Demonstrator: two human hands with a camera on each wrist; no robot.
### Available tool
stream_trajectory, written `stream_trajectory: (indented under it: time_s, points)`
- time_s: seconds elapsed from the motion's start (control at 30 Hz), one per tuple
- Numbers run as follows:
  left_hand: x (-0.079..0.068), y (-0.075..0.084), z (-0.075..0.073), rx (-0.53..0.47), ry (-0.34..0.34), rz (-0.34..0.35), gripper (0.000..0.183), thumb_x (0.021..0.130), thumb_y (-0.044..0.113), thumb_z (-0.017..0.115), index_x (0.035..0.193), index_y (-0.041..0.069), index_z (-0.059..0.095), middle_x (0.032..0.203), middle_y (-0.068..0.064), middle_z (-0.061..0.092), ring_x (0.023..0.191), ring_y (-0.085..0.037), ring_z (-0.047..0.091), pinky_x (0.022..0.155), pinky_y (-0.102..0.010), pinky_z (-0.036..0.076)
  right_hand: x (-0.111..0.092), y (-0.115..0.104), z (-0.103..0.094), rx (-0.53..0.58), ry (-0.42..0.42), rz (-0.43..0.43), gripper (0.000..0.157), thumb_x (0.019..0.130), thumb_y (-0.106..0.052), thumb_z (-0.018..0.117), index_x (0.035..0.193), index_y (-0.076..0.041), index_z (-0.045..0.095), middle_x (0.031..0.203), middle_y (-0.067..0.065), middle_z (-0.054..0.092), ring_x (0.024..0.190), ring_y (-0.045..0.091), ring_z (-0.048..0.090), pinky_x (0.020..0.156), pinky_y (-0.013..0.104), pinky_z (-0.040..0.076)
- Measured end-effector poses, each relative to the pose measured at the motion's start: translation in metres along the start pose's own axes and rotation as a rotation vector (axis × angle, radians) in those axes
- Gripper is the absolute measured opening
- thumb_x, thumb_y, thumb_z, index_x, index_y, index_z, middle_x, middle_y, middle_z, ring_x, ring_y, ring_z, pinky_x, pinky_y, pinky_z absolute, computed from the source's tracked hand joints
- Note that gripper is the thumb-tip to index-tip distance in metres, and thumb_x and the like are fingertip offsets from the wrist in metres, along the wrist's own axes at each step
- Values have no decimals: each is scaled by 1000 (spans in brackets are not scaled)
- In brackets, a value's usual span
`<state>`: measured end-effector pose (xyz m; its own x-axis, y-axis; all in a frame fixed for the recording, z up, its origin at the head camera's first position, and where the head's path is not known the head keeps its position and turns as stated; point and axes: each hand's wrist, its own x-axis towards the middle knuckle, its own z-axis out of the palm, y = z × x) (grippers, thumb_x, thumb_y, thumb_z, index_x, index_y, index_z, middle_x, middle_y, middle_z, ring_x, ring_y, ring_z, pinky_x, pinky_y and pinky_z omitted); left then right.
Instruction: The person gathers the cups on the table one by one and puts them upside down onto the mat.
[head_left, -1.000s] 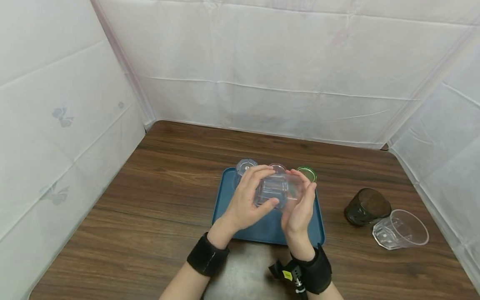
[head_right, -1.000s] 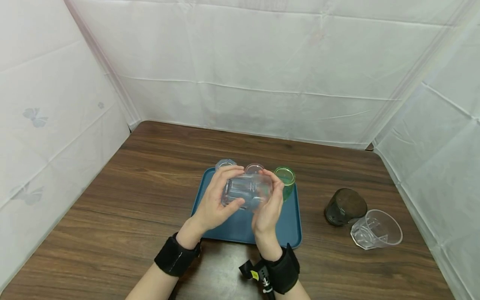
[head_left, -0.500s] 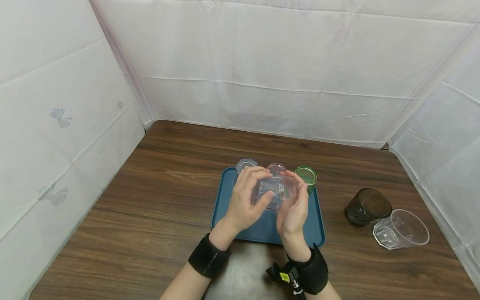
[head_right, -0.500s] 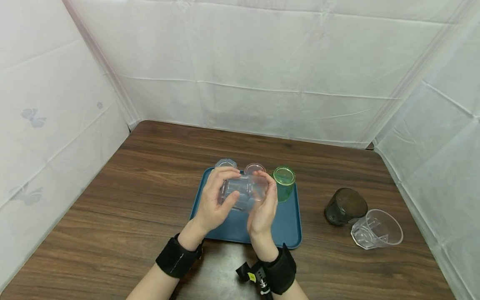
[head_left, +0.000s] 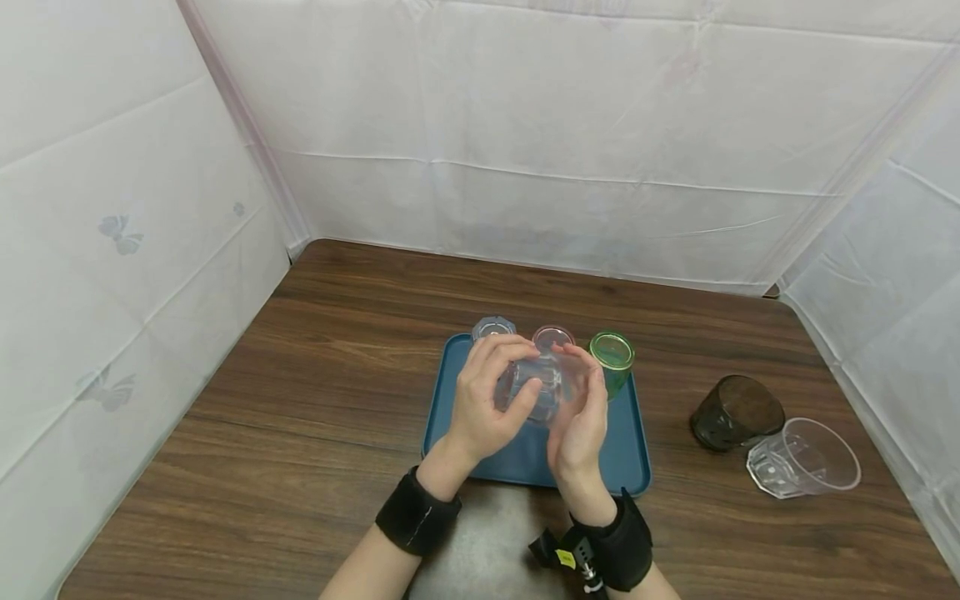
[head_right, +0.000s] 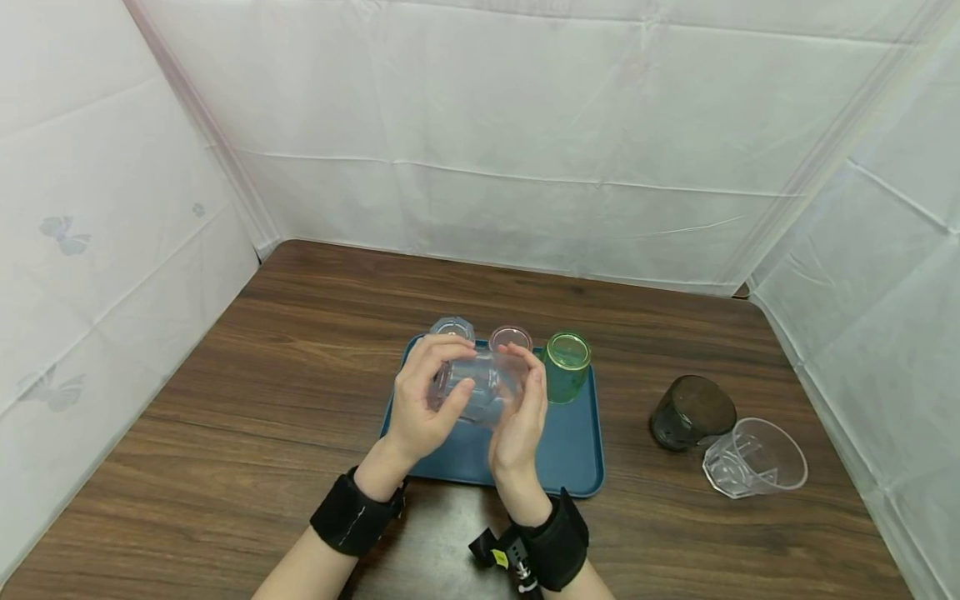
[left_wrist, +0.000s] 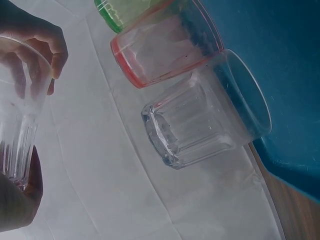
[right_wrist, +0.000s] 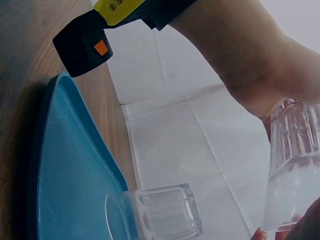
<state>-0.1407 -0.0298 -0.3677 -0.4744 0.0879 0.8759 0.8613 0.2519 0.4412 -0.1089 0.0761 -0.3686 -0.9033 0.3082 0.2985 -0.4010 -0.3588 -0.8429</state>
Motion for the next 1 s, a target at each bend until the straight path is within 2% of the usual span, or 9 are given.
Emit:
stream_trajectory:
  time_s: [0.47,0.63,1.0]
  points:
    - [1,-1,-3,13,24,22,21,78,17,56,95,7,62,97,-7,61,95,-20,54,81,-38,45,-5,2,1,-20,-27,22,45,102,-28,16,120,1,44,121,19,46,121,29,38,99,37,31]
    - [2,-1,-4,22,28,26,20,78,18,57,94,7,62,96,-7,61,94,-20,55,80,-37,45,-6,3,1,-20,-30,26,44,102,-28,16,120,0,44,121,19,47,116,28,43,94,33,38]
    - [4,0,-5,27,35,40,19,76,17,57,91,8,63,94,-7,62,91,-20,56,76,-36,46,-7,3,2,-22,-33,29,43,102,-28,15,119,-2,44,120,14,48,115,27,44,90,32,40]
